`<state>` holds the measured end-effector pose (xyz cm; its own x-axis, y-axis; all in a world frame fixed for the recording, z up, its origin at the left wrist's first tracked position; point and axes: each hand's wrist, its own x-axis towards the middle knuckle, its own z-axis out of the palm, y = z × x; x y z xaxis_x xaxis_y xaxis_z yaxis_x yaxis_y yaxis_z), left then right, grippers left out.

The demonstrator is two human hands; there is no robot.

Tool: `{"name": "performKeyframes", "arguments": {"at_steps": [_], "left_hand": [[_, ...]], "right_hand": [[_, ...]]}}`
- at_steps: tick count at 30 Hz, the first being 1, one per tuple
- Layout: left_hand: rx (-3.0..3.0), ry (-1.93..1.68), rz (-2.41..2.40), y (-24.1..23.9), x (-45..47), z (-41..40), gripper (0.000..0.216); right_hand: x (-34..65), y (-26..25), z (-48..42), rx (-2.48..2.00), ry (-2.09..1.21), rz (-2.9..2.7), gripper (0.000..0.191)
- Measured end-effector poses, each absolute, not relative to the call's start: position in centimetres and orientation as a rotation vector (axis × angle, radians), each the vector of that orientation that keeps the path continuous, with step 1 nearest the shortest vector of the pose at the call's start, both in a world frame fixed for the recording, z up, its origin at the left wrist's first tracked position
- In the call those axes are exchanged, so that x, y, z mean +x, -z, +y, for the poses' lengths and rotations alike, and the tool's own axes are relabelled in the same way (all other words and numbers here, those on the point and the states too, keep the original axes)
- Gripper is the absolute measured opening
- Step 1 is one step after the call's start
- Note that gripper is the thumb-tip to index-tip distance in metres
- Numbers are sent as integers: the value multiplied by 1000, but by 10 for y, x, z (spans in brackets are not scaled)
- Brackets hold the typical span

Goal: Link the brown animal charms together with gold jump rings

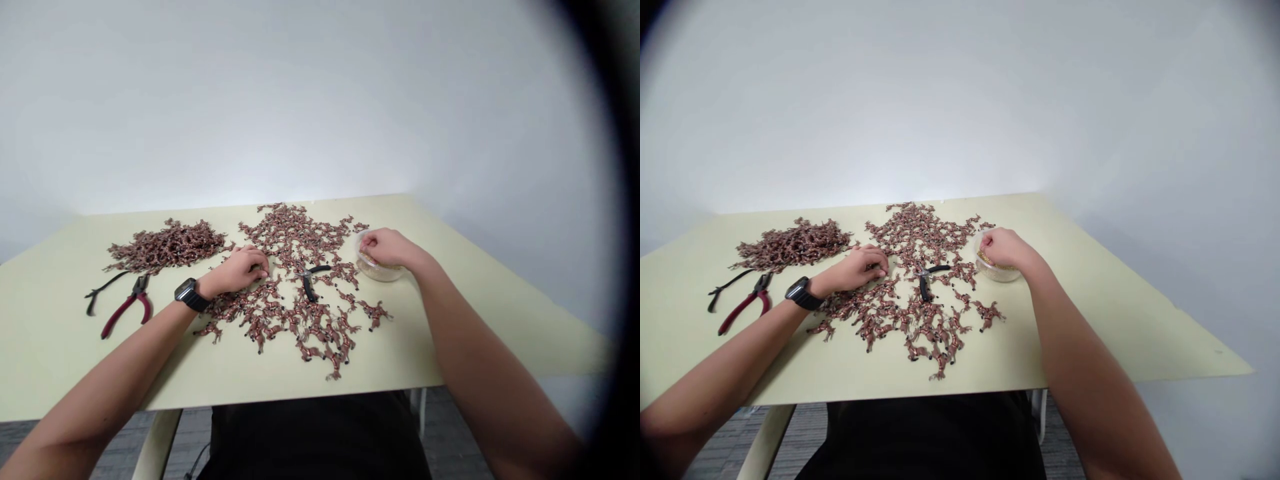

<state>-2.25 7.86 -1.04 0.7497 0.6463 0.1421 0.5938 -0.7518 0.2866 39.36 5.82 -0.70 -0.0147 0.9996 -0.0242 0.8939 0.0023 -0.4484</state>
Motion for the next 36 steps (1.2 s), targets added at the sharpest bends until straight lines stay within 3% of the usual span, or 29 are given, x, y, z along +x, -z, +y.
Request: {"name": "performKeyframes", "arguments": {"at_steps": [6, 12, 19, 25, 31, 36], "left_hand": [[2705, -375, 1037, 13, -21, 79, 19], [2578, -718, 1159, 14, -17, 76, 18], [2461, -1092, 1265, -5, 0, 48, 28], [2571, -1019, 982, -11, 22, 13, 13], [2806, -1077, 940, 8, 30, -3, 25], [3001, -1112, 917, 15, 27, 2, 20]], "right_hand": [[394, 5, 58, -1943, -397, -1955, 12], [394, 3, 57, -1837, -483, -1822, 16], [370, -19, 40, -1251, -1120, -1414, 24], [310, -33, 6, -806, -1646, -1205, 17], [251, -2, -16, -735, -1894, -1049, 20], [241, 13, -19, -735, -1955, -922, 22]]}}
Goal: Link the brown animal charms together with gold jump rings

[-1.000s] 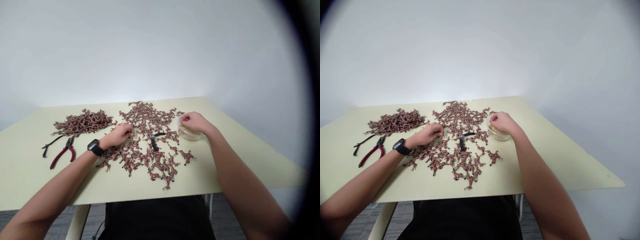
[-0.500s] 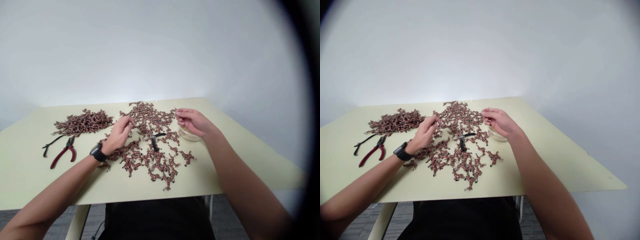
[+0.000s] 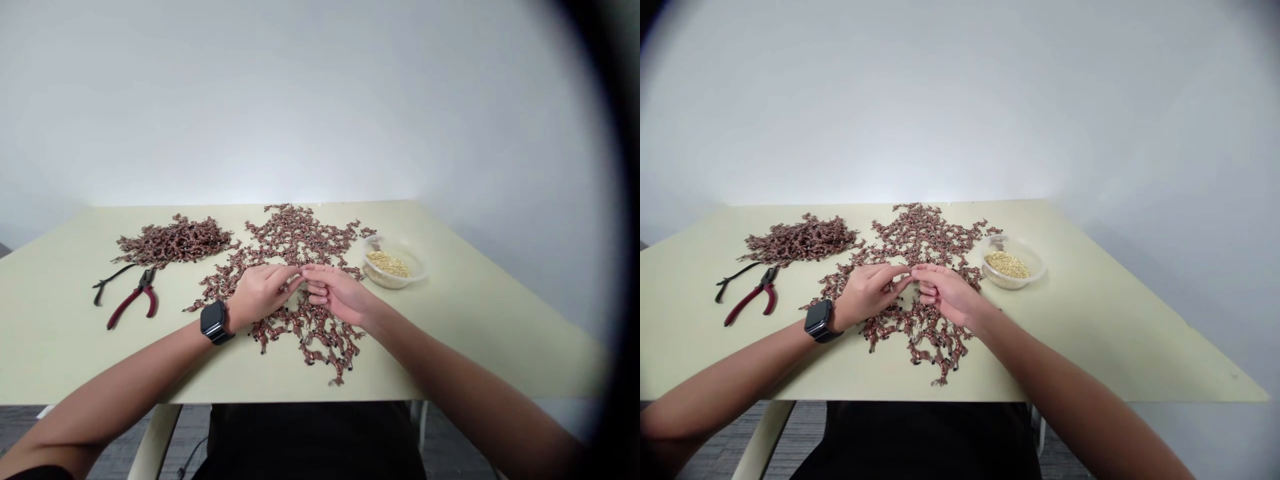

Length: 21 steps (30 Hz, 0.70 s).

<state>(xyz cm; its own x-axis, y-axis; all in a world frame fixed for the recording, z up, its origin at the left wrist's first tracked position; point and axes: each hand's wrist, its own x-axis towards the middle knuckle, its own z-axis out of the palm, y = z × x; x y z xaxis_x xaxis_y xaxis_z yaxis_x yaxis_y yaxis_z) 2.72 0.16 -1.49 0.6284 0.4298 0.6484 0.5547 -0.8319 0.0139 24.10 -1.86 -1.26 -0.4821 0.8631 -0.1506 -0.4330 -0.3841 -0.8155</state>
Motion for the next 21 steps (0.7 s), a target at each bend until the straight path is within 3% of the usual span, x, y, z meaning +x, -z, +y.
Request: {"name": "performKeyframes", "arguments": {"at_steps": [14, 21], "left_hand": [[-2457, 901, -583, 13, 28, 4, 17], [-2627, 1096, -703, 12, 29, 4, 18]], "right_hand": [[241, 20, -16, -745, -1991, -854, 22], [241, 16, -18, -816, -1911, -927, 22]]}}
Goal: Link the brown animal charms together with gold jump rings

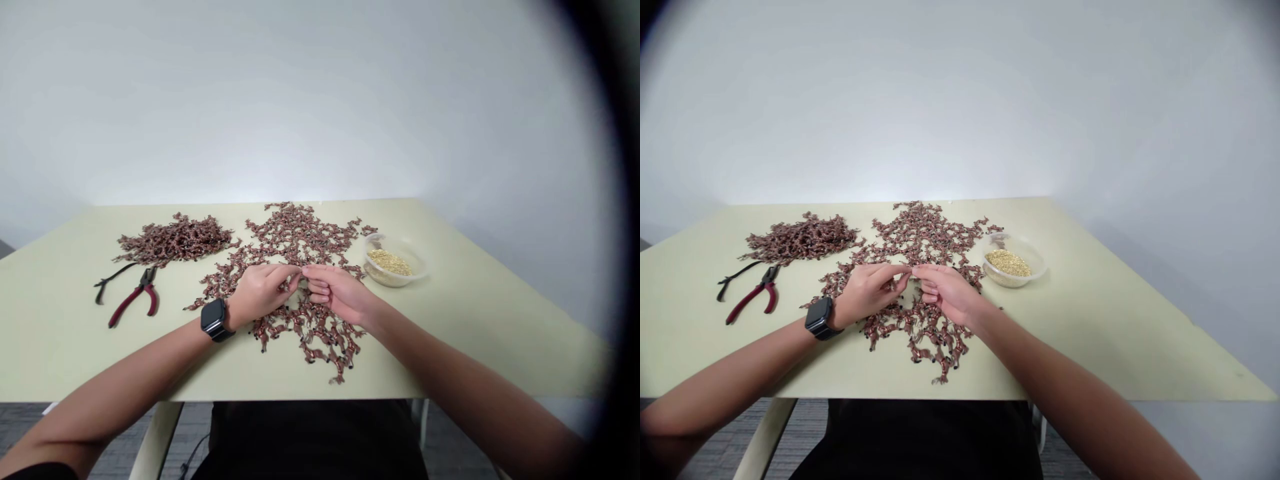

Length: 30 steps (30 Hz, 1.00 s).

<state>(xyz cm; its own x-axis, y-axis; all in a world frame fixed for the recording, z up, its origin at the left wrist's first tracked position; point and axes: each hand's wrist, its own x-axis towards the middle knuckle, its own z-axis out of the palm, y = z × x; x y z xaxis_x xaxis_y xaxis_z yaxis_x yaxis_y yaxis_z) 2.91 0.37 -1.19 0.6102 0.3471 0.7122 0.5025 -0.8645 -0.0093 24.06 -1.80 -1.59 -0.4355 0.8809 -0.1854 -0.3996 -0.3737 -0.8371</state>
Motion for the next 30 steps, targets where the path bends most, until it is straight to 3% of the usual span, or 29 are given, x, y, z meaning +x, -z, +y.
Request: {"name": "performKeyframes", "arguments": {"at_steps": [11, 20, 26, 30], "left_hand": [[-2778, 1194, -900, 7, 31, 0, 15], [-3059, 1115, -1237, 0, 40, 2, 20], [-3296, 1063, -1134, -5, 111, 33, 28], [-3195, 1209, -1012, -5, 178, 62, 23]], "right_hand": [[244, 11, -19, -864, -1803, -1093, 28], [295, -25, 2, -974, -1316, -1039, 18], [340, -37, 20, -785, -1125, -875, 27], [350, -36, 26, -814, -1041, -823, 30]]}}
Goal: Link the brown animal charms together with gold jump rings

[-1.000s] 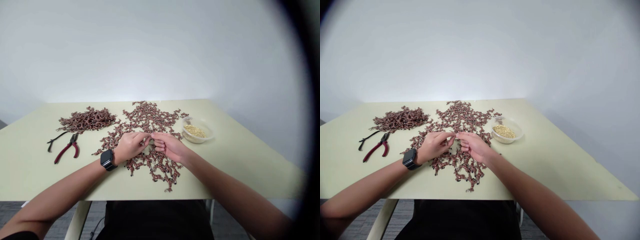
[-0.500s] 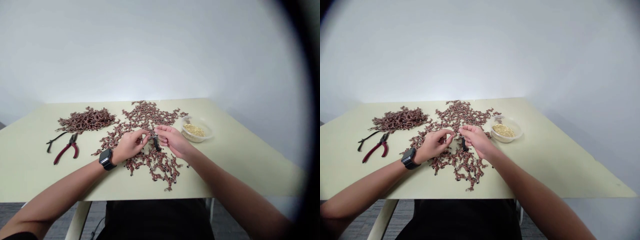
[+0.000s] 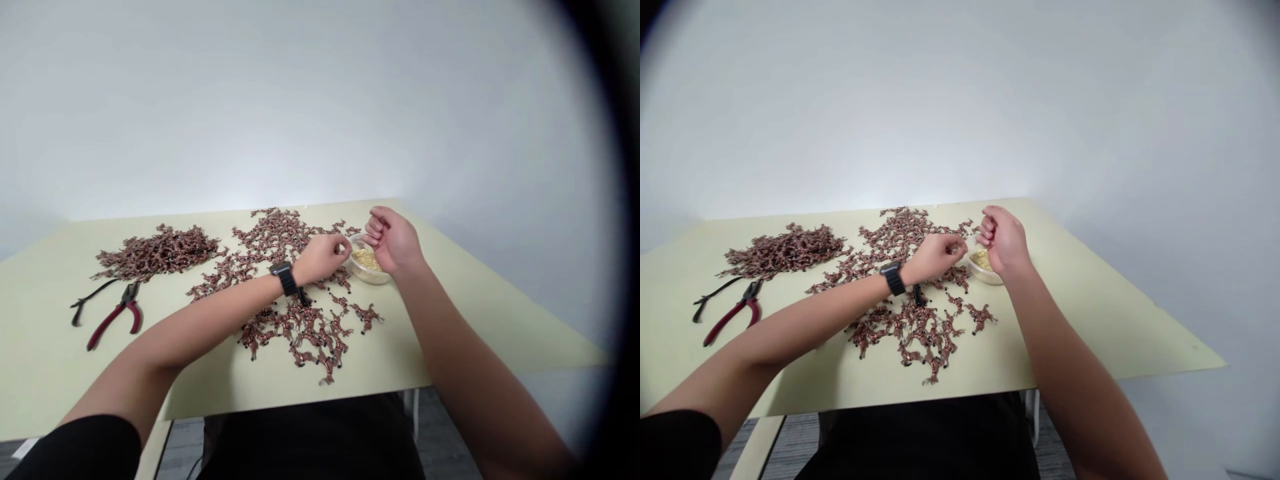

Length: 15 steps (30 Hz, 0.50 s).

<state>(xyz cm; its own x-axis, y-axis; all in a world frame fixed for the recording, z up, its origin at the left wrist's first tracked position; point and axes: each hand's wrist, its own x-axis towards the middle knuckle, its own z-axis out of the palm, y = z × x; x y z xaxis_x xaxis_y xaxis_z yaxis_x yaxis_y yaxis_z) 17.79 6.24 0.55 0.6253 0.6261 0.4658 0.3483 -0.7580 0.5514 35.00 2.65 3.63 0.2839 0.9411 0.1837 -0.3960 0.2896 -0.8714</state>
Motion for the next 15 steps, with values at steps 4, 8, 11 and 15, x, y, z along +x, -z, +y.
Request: {"name": "performKeyframes", "arguments": {"at_steps": [4, 8, 11, 15], "left_hand": [[2429, -881, 645, -4, 205, 73, 24], [2397, -917, 733, -9, 184, 63, 30], [2391, -1060, 826, -20, 157, 53, 29], [2428, -1200, 941, -34, 123, 43, 31]], "right_hand": [[354, -37, 26, -832, -984, -832, 28], [346, -35, 24, -836, -1045, -881, 31], [331, -31, 21, -821, -1214, -893, 35], [306, -24, 14, -813, -1418, -892, 36]]}}
